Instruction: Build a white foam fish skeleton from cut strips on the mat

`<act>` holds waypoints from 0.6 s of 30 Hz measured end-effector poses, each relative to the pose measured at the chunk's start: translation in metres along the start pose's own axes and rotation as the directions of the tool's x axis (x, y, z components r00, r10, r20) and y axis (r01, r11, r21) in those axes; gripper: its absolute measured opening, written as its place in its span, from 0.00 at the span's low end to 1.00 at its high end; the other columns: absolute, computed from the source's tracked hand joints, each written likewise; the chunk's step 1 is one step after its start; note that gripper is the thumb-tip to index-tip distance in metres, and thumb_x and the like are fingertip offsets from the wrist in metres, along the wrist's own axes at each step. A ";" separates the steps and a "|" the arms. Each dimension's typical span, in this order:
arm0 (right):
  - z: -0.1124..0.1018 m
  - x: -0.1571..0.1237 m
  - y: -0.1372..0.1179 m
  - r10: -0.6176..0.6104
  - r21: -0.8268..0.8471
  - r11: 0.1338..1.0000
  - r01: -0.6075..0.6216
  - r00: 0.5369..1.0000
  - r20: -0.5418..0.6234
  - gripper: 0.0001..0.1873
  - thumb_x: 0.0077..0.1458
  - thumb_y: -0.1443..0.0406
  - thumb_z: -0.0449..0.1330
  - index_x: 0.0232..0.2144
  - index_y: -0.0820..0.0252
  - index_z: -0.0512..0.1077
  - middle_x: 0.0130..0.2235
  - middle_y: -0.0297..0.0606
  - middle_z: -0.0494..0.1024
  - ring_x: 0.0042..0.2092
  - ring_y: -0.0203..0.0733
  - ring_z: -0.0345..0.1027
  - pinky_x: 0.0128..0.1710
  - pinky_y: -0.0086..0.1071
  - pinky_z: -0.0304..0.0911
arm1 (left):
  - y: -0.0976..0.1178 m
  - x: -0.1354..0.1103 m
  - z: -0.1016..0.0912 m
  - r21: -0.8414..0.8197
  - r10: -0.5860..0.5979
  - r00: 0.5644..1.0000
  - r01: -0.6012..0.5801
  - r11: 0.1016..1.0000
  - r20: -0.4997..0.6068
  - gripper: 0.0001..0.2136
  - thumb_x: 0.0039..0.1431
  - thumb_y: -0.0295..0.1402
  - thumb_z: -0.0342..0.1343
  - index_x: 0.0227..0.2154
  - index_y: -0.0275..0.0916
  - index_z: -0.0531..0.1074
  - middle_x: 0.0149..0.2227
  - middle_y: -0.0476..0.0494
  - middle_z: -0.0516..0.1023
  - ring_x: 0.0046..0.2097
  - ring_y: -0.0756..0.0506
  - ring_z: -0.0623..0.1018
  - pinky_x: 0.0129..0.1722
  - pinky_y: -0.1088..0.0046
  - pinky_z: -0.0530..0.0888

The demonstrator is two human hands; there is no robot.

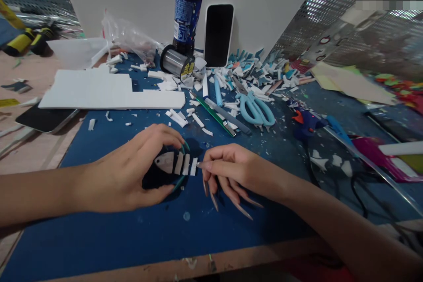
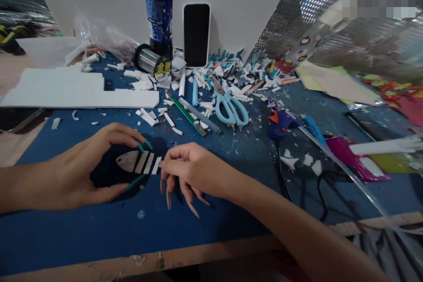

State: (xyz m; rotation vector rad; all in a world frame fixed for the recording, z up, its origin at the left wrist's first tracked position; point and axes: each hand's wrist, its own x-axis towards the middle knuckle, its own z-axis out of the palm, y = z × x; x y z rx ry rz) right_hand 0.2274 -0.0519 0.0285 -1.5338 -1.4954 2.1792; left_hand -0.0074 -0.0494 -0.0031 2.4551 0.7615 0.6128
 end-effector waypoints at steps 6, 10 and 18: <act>0.002 0.001 -0.002 -0.001 0.002 1.000 0.001 1.000 -0.003 0.13 0.58 0.61 0.54 0.23 0.63 0.65 0.23 0.33 0.74 0.12 0.23 0.57 0.09 0.18 0.51 | 0.001 0.000 0.000 0.053 0.071 0.997 -0.070 0.996 -0.020 0.21 0.56 0.32 0.54 0.50 0.42 0.53 0.48 0.37 0.67 0.51 0.39 0.67 0.48 0.57 0.70; 0.002 0.000 -0.003 0.001 -0.006 1.000 -0.001 1.000 -0.005 0.14 0.58 0.61 0.53 0.23 0.63 0.65 0.24 0.34 0.74 0.12 0.23 0.56 0.09 0.18 0.52 | 0.001 -0.001 0.000 0.085 0.078 0.997 -0.078 0.993 0.000 0.19 0.56 0.32 0.54 0.48 0.42 0.55 0.47 0.38 0.68 0.50 0.39 0.67 0.46 0.57 0.70; 0.002 0.000 -0.002 -0.003 0.001 1.000 0.003 1.000 0.001 0.14 0.58 0.61 0.53 0.24 0.63 0.65 0.24 0.34 0.74 0.12 0.23 0.56 0.09 0.18 0.51 | -0.001 0.000 0.000 0.077 0.077 0.997 -0.077 0.994 0.004 0.18 0.56 0.32 0.54 0.48 0.41 0.56 0.46 0.38 0.69 0.49 0.39 0.68 0.44 0.58 0.71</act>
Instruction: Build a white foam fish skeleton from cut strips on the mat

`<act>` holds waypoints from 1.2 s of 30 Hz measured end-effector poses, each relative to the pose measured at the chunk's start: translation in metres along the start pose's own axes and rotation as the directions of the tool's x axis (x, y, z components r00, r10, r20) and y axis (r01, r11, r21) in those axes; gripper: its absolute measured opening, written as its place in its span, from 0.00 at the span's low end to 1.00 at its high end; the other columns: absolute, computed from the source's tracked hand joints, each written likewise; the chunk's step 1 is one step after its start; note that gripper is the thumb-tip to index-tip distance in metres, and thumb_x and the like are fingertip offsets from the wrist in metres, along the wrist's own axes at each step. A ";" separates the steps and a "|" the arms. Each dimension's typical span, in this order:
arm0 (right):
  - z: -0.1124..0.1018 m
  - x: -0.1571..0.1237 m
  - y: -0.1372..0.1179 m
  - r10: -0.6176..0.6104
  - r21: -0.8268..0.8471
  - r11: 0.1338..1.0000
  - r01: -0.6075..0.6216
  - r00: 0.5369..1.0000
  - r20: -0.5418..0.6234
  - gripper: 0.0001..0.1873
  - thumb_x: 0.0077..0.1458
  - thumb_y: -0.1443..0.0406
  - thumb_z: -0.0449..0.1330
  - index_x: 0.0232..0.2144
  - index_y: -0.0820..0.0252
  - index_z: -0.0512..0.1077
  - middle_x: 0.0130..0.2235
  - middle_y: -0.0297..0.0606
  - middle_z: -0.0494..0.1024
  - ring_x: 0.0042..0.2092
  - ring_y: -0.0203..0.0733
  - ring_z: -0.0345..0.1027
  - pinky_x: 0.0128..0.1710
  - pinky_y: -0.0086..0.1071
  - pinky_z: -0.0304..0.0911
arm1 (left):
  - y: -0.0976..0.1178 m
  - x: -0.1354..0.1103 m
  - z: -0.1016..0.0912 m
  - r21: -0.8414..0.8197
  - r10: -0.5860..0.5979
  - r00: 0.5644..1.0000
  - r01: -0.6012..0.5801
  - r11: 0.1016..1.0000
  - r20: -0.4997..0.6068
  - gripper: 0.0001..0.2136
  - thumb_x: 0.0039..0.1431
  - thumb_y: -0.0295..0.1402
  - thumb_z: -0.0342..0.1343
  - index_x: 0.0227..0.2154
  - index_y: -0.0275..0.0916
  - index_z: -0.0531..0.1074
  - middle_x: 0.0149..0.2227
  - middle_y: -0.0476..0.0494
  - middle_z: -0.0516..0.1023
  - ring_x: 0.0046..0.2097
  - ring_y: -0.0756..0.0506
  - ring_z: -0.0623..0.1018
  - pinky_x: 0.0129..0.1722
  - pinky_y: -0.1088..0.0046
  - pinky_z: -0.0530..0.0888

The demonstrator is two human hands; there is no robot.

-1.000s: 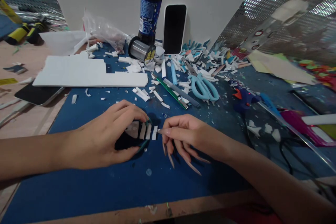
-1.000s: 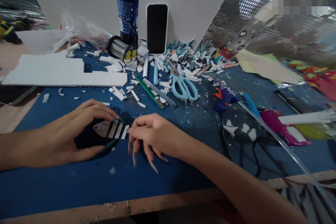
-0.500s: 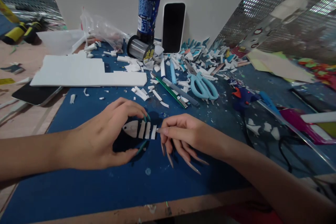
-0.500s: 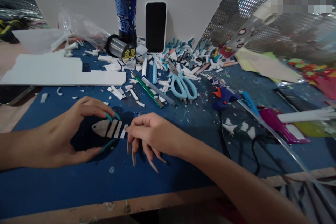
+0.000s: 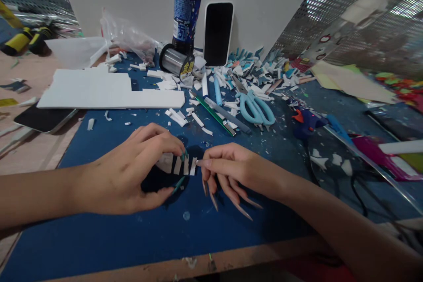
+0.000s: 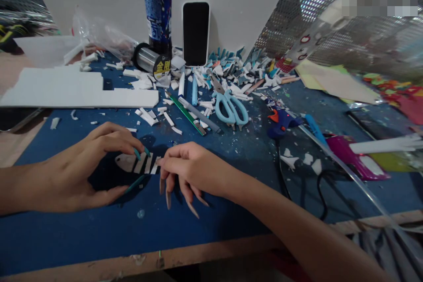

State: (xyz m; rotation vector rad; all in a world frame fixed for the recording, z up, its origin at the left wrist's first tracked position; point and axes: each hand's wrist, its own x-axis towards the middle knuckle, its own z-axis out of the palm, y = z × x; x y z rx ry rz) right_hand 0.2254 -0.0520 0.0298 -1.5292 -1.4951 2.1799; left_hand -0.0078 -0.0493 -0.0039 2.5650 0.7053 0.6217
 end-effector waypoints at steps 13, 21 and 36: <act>0.000 0.002 0.001 -0.007 -0.029 1.000 0.007 1.000 0.004 0.15 0.61 0.62 0.50 0.24 0.63 0.65 0.24 0.32 0.73 0.11 0.23 0.56 0.08 0.18 0.51 | 0.000 0.002 0.002 0.009 -0.025 0.999 0.026 1.000 -0.048 0.21 0.55 0.35 0.57 0.49 0.42 0.55 0.47 0.38 0.69 0.50 0.38 0.69 0.46 0.57 0.71; -0.004 0.001 0.004 -0.076 -0.095 0.993 0.077 0.997 0.006 0.17 0.57 0.57 0.56 0.23 0.63 0.68 0.22 0.31 0.73 0.12 0.25 0.59 0.11 0.19 0.53 | -0.001 0.002 0.003 0.025 -0.026 0.999 0.027 0.999 -0.036 0.19 0.57 0.34 0.55 0.48 0.37 0.56 0.47 0.35 0.68 0.50 0.39 0.68 0.45 0.58 0.72; -0.007 -0.008 0.010 -0.720 -0.840 0.442 0.314 0.683 -0.123 0.26 0.44 0.58 0.66 0.41 0.59 0.60 0.42 0.43 0.66 0.39 0.42 0.62 0.36 0.34 0.61 | -0.001 -0.008 -0.003 0.005 -0.141 0.989 0.141 0.990 -0.042 0.21 0.54 0.37 0.55 0.48 0.42 0.53 0.49 0.37 0.65 0.52 0.37 0.67 0.45 0.58 0.71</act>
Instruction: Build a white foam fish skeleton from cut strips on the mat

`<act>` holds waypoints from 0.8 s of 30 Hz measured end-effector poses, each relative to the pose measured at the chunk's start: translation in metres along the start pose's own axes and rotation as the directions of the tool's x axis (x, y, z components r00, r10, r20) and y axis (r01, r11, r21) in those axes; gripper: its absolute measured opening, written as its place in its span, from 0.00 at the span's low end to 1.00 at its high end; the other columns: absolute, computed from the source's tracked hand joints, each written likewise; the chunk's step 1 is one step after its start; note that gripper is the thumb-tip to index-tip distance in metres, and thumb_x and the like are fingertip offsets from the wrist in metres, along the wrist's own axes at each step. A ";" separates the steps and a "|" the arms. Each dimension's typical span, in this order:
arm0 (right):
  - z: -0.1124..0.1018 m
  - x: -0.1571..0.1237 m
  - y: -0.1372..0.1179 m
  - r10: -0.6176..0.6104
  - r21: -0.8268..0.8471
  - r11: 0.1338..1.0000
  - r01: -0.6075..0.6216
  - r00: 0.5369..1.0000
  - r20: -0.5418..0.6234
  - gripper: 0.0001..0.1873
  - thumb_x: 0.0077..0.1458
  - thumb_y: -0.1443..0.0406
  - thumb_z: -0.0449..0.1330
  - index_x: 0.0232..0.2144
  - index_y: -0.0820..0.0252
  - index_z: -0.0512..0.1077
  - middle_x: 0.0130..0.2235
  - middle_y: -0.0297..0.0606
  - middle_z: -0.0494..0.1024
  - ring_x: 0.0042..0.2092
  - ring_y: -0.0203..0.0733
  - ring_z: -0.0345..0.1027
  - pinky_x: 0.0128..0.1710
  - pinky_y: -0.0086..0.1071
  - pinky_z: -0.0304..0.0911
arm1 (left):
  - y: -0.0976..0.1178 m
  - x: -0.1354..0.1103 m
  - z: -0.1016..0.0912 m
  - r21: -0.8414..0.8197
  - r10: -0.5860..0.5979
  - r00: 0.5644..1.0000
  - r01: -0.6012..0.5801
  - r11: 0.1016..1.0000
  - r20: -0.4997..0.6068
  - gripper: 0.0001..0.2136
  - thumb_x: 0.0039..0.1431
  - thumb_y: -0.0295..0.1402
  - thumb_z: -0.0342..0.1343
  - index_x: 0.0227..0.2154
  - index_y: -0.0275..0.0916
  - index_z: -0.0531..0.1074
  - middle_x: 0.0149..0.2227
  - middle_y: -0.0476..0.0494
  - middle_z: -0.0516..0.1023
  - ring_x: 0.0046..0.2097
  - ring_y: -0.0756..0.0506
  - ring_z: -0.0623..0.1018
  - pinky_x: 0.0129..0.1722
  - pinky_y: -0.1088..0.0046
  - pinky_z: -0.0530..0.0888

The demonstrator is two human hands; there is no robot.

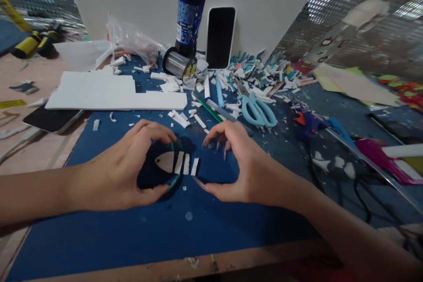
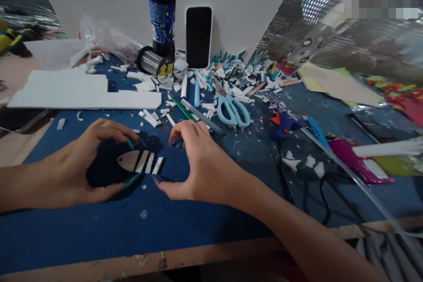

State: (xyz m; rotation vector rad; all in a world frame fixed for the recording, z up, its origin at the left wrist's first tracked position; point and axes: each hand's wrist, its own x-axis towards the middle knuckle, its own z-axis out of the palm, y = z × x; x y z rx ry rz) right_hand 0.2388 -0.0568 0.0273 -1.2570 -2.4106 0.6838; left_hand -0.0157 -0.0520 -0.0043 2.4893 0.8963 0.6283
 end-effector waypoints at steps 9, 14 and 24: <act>0.011 0.000 -0.003 -0.069 0.030 0.997 0.071 0.996 -0.052 0.20 0.46 0.63 0.64 0.39 0.61 0.61 0.39 0.40 0.67 0.38 0.39 0.62 0.36 0.33 0.60 | 0.002 0.001 0.000 0.018 0.012 1.000 -0.011 1.000 -0.025 0.20 0.55 0.35 0.55 0.47 0.42 0.53 0.48 0.38 0.66 0.52 0.39 0.68 0.45 0.60 0.73; 0.008 0.000 -0.005 -0.056 0.041 0.998 0.057 0.998 -0.024 0.19 0.46 0.64 0.65 0.39 0.62 0.62 0.39 0.39 0.67 0.38 0.38 0.62 0.35 0.32 0.61 | 0.001 0.001 0.000 0.033 0.028 1.000 -0.027 0.999 -0.009 0.21 0.55 0.35 0.55 0.47 0.41 0.53 0.48 0.38 0.66 0.53 0.39 0.66 0.45 0.60 0.72; 0.007 -0.001 -0.004 -0.015 0.070 0.997 0.013 1.000 0.022 0.19 0.47 0.64 0.64 0.39 0.61 0.62 0.39 0.38 0.68 0.39 0.38 0.63 0.36 0.31 0.62 | -0.001 0.000 0.001 0.014 0.038 0.999 -0.037 0.999 -0.017 0.21 0.55 0.37 0.55 0.48 0.42 0.53 0.48 0.38 0.66 0.53 0.38 0.66 0.45 0.58 0.72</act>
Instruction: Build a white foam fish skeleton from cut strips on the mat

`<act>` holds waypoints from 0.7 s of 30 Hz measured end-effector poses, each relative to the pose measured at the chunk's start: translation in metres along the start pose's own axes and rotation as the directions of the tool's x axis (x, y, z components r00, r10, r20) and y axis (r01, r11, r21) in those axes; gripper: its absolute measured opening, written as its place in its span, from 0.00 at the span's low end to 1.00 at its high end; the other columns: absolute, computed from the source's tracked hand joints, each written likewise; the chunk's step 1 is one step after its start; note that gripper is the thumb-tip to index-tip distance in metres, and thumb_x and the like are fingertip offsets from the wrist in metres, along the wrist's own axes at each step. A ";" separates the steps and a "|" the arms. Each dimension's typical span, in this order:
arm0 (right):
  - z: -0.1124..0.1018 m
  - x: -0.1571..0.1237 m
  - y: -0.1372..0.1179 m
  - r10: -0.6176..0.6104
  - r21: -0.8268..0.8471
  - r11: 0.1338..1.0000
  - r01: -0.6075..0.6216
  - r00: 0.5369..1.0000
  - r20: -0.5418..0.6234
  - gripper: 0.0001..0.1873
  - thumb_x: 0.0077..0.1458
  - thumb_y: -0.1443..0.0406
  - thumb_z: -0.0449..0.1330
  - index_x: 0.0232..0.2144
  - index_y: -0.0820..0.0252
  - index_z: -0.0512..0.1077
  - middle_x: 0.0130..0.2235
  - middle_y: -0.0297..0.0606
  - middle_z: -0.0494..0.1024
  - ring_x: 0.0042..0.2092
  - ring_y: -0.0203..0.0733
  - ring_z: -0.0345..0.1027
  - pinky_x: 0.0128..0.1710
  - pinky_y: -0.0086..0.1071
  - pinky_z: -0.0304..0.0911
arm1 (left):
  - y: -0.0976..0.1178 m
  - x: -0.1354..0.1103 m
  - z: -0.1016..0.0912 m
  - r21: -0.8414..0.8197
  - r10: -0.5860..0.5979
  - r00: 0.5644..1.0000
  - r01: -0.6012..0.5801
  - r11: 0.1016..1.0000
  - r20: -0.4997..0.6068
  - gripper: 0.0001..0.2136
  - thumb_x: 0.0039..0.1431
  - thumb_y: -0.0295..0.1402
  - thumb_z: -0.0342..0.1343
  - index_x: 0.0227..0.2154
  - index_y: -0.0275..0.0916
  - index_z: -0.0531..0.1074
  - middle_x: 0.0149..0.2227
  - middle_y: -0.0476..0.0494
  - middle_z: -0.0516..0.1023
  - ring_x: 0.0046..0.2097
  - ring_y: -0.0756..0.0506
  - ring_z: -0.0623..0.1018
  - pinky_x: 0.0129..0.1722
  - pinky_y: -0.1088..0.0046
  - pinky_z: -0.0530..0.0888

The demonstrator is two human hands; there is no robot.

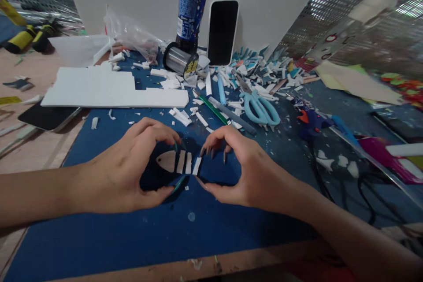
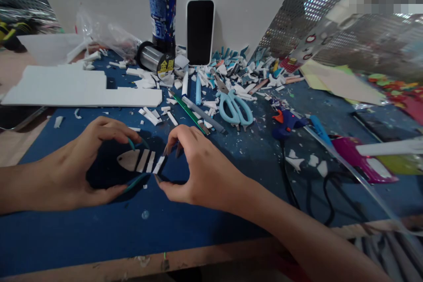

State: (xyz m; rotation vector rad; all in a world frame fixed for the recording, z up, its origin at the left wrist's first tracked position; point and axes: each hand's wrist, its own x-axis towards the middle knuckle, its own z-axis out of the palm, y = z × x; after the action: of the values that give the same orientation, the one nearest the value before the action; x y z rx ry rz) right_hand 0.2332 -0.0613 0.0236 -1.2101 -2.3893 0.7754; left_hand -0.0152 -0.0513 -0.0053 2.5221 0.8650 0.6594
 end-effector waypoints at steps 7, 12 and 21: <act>0.000 0.001 0.000 0.011 0.041 0.999 -0.012 1.000 0.013 0.19 0.48 0.64 0.65 0.40 0.59 0.62 0.41 0.39 0.69 0.42 0.39 0.64 0.39 0.32 0.63 | -0.001 0.000 0.000 0.005 -0.012 1.000 0.012 1.000 0.006 0.21 0.54 0.37 0.56 0.48 0.41 0.54 0.48 0.38 0.66 0.53 0.39 0.66 0.45 0.59 0.73; -0.001 0.001 0.000 0.001 0.061 0.998 -0.002 1.000 0.024 0.17 0.49 0.64 0.64 0.40 0.58 0.62 0.42 0.40 0.70 0.42 0.40 0.65 0.40 0.33 0.63 | 0.001 0.000 -0.001 0.012 -0.036 0.999 0.036 0.999 0.021 0.20 0.55 0.36 0.55 0.48 0.41 0.54 0.48 0.38 0.66 0.52 0.40 0.66 0.45 0.60 0.73; 0.001 0.002 0.004 -0.036 0.122 0.992 0.036 0.999 -0.001 0.17 0.50 0.65 0.64 0.39 0.57 0.60 0.44 0.39 0.71 0.45 0.40 0.65 0.43 0.34 0.62 | 0.000 0.001 -0.002 0.021 -0.027 0.999 0.027 0.999 0.039 0.20 0.57 0.36 0.54 0.49 0.42 0.53 0.48 0.38 0.66 0.52 0.39 0.66 0.43 0.60 0.73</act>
State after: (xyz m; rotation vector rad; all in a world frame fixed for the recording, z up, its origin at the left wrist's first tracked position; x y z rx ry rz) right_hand 0.2342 -0.0576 0.0201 -1.1147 -2.3212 0.8971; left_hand -0.0152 -0.0504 -0.0033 2.5282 0.8948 0.5932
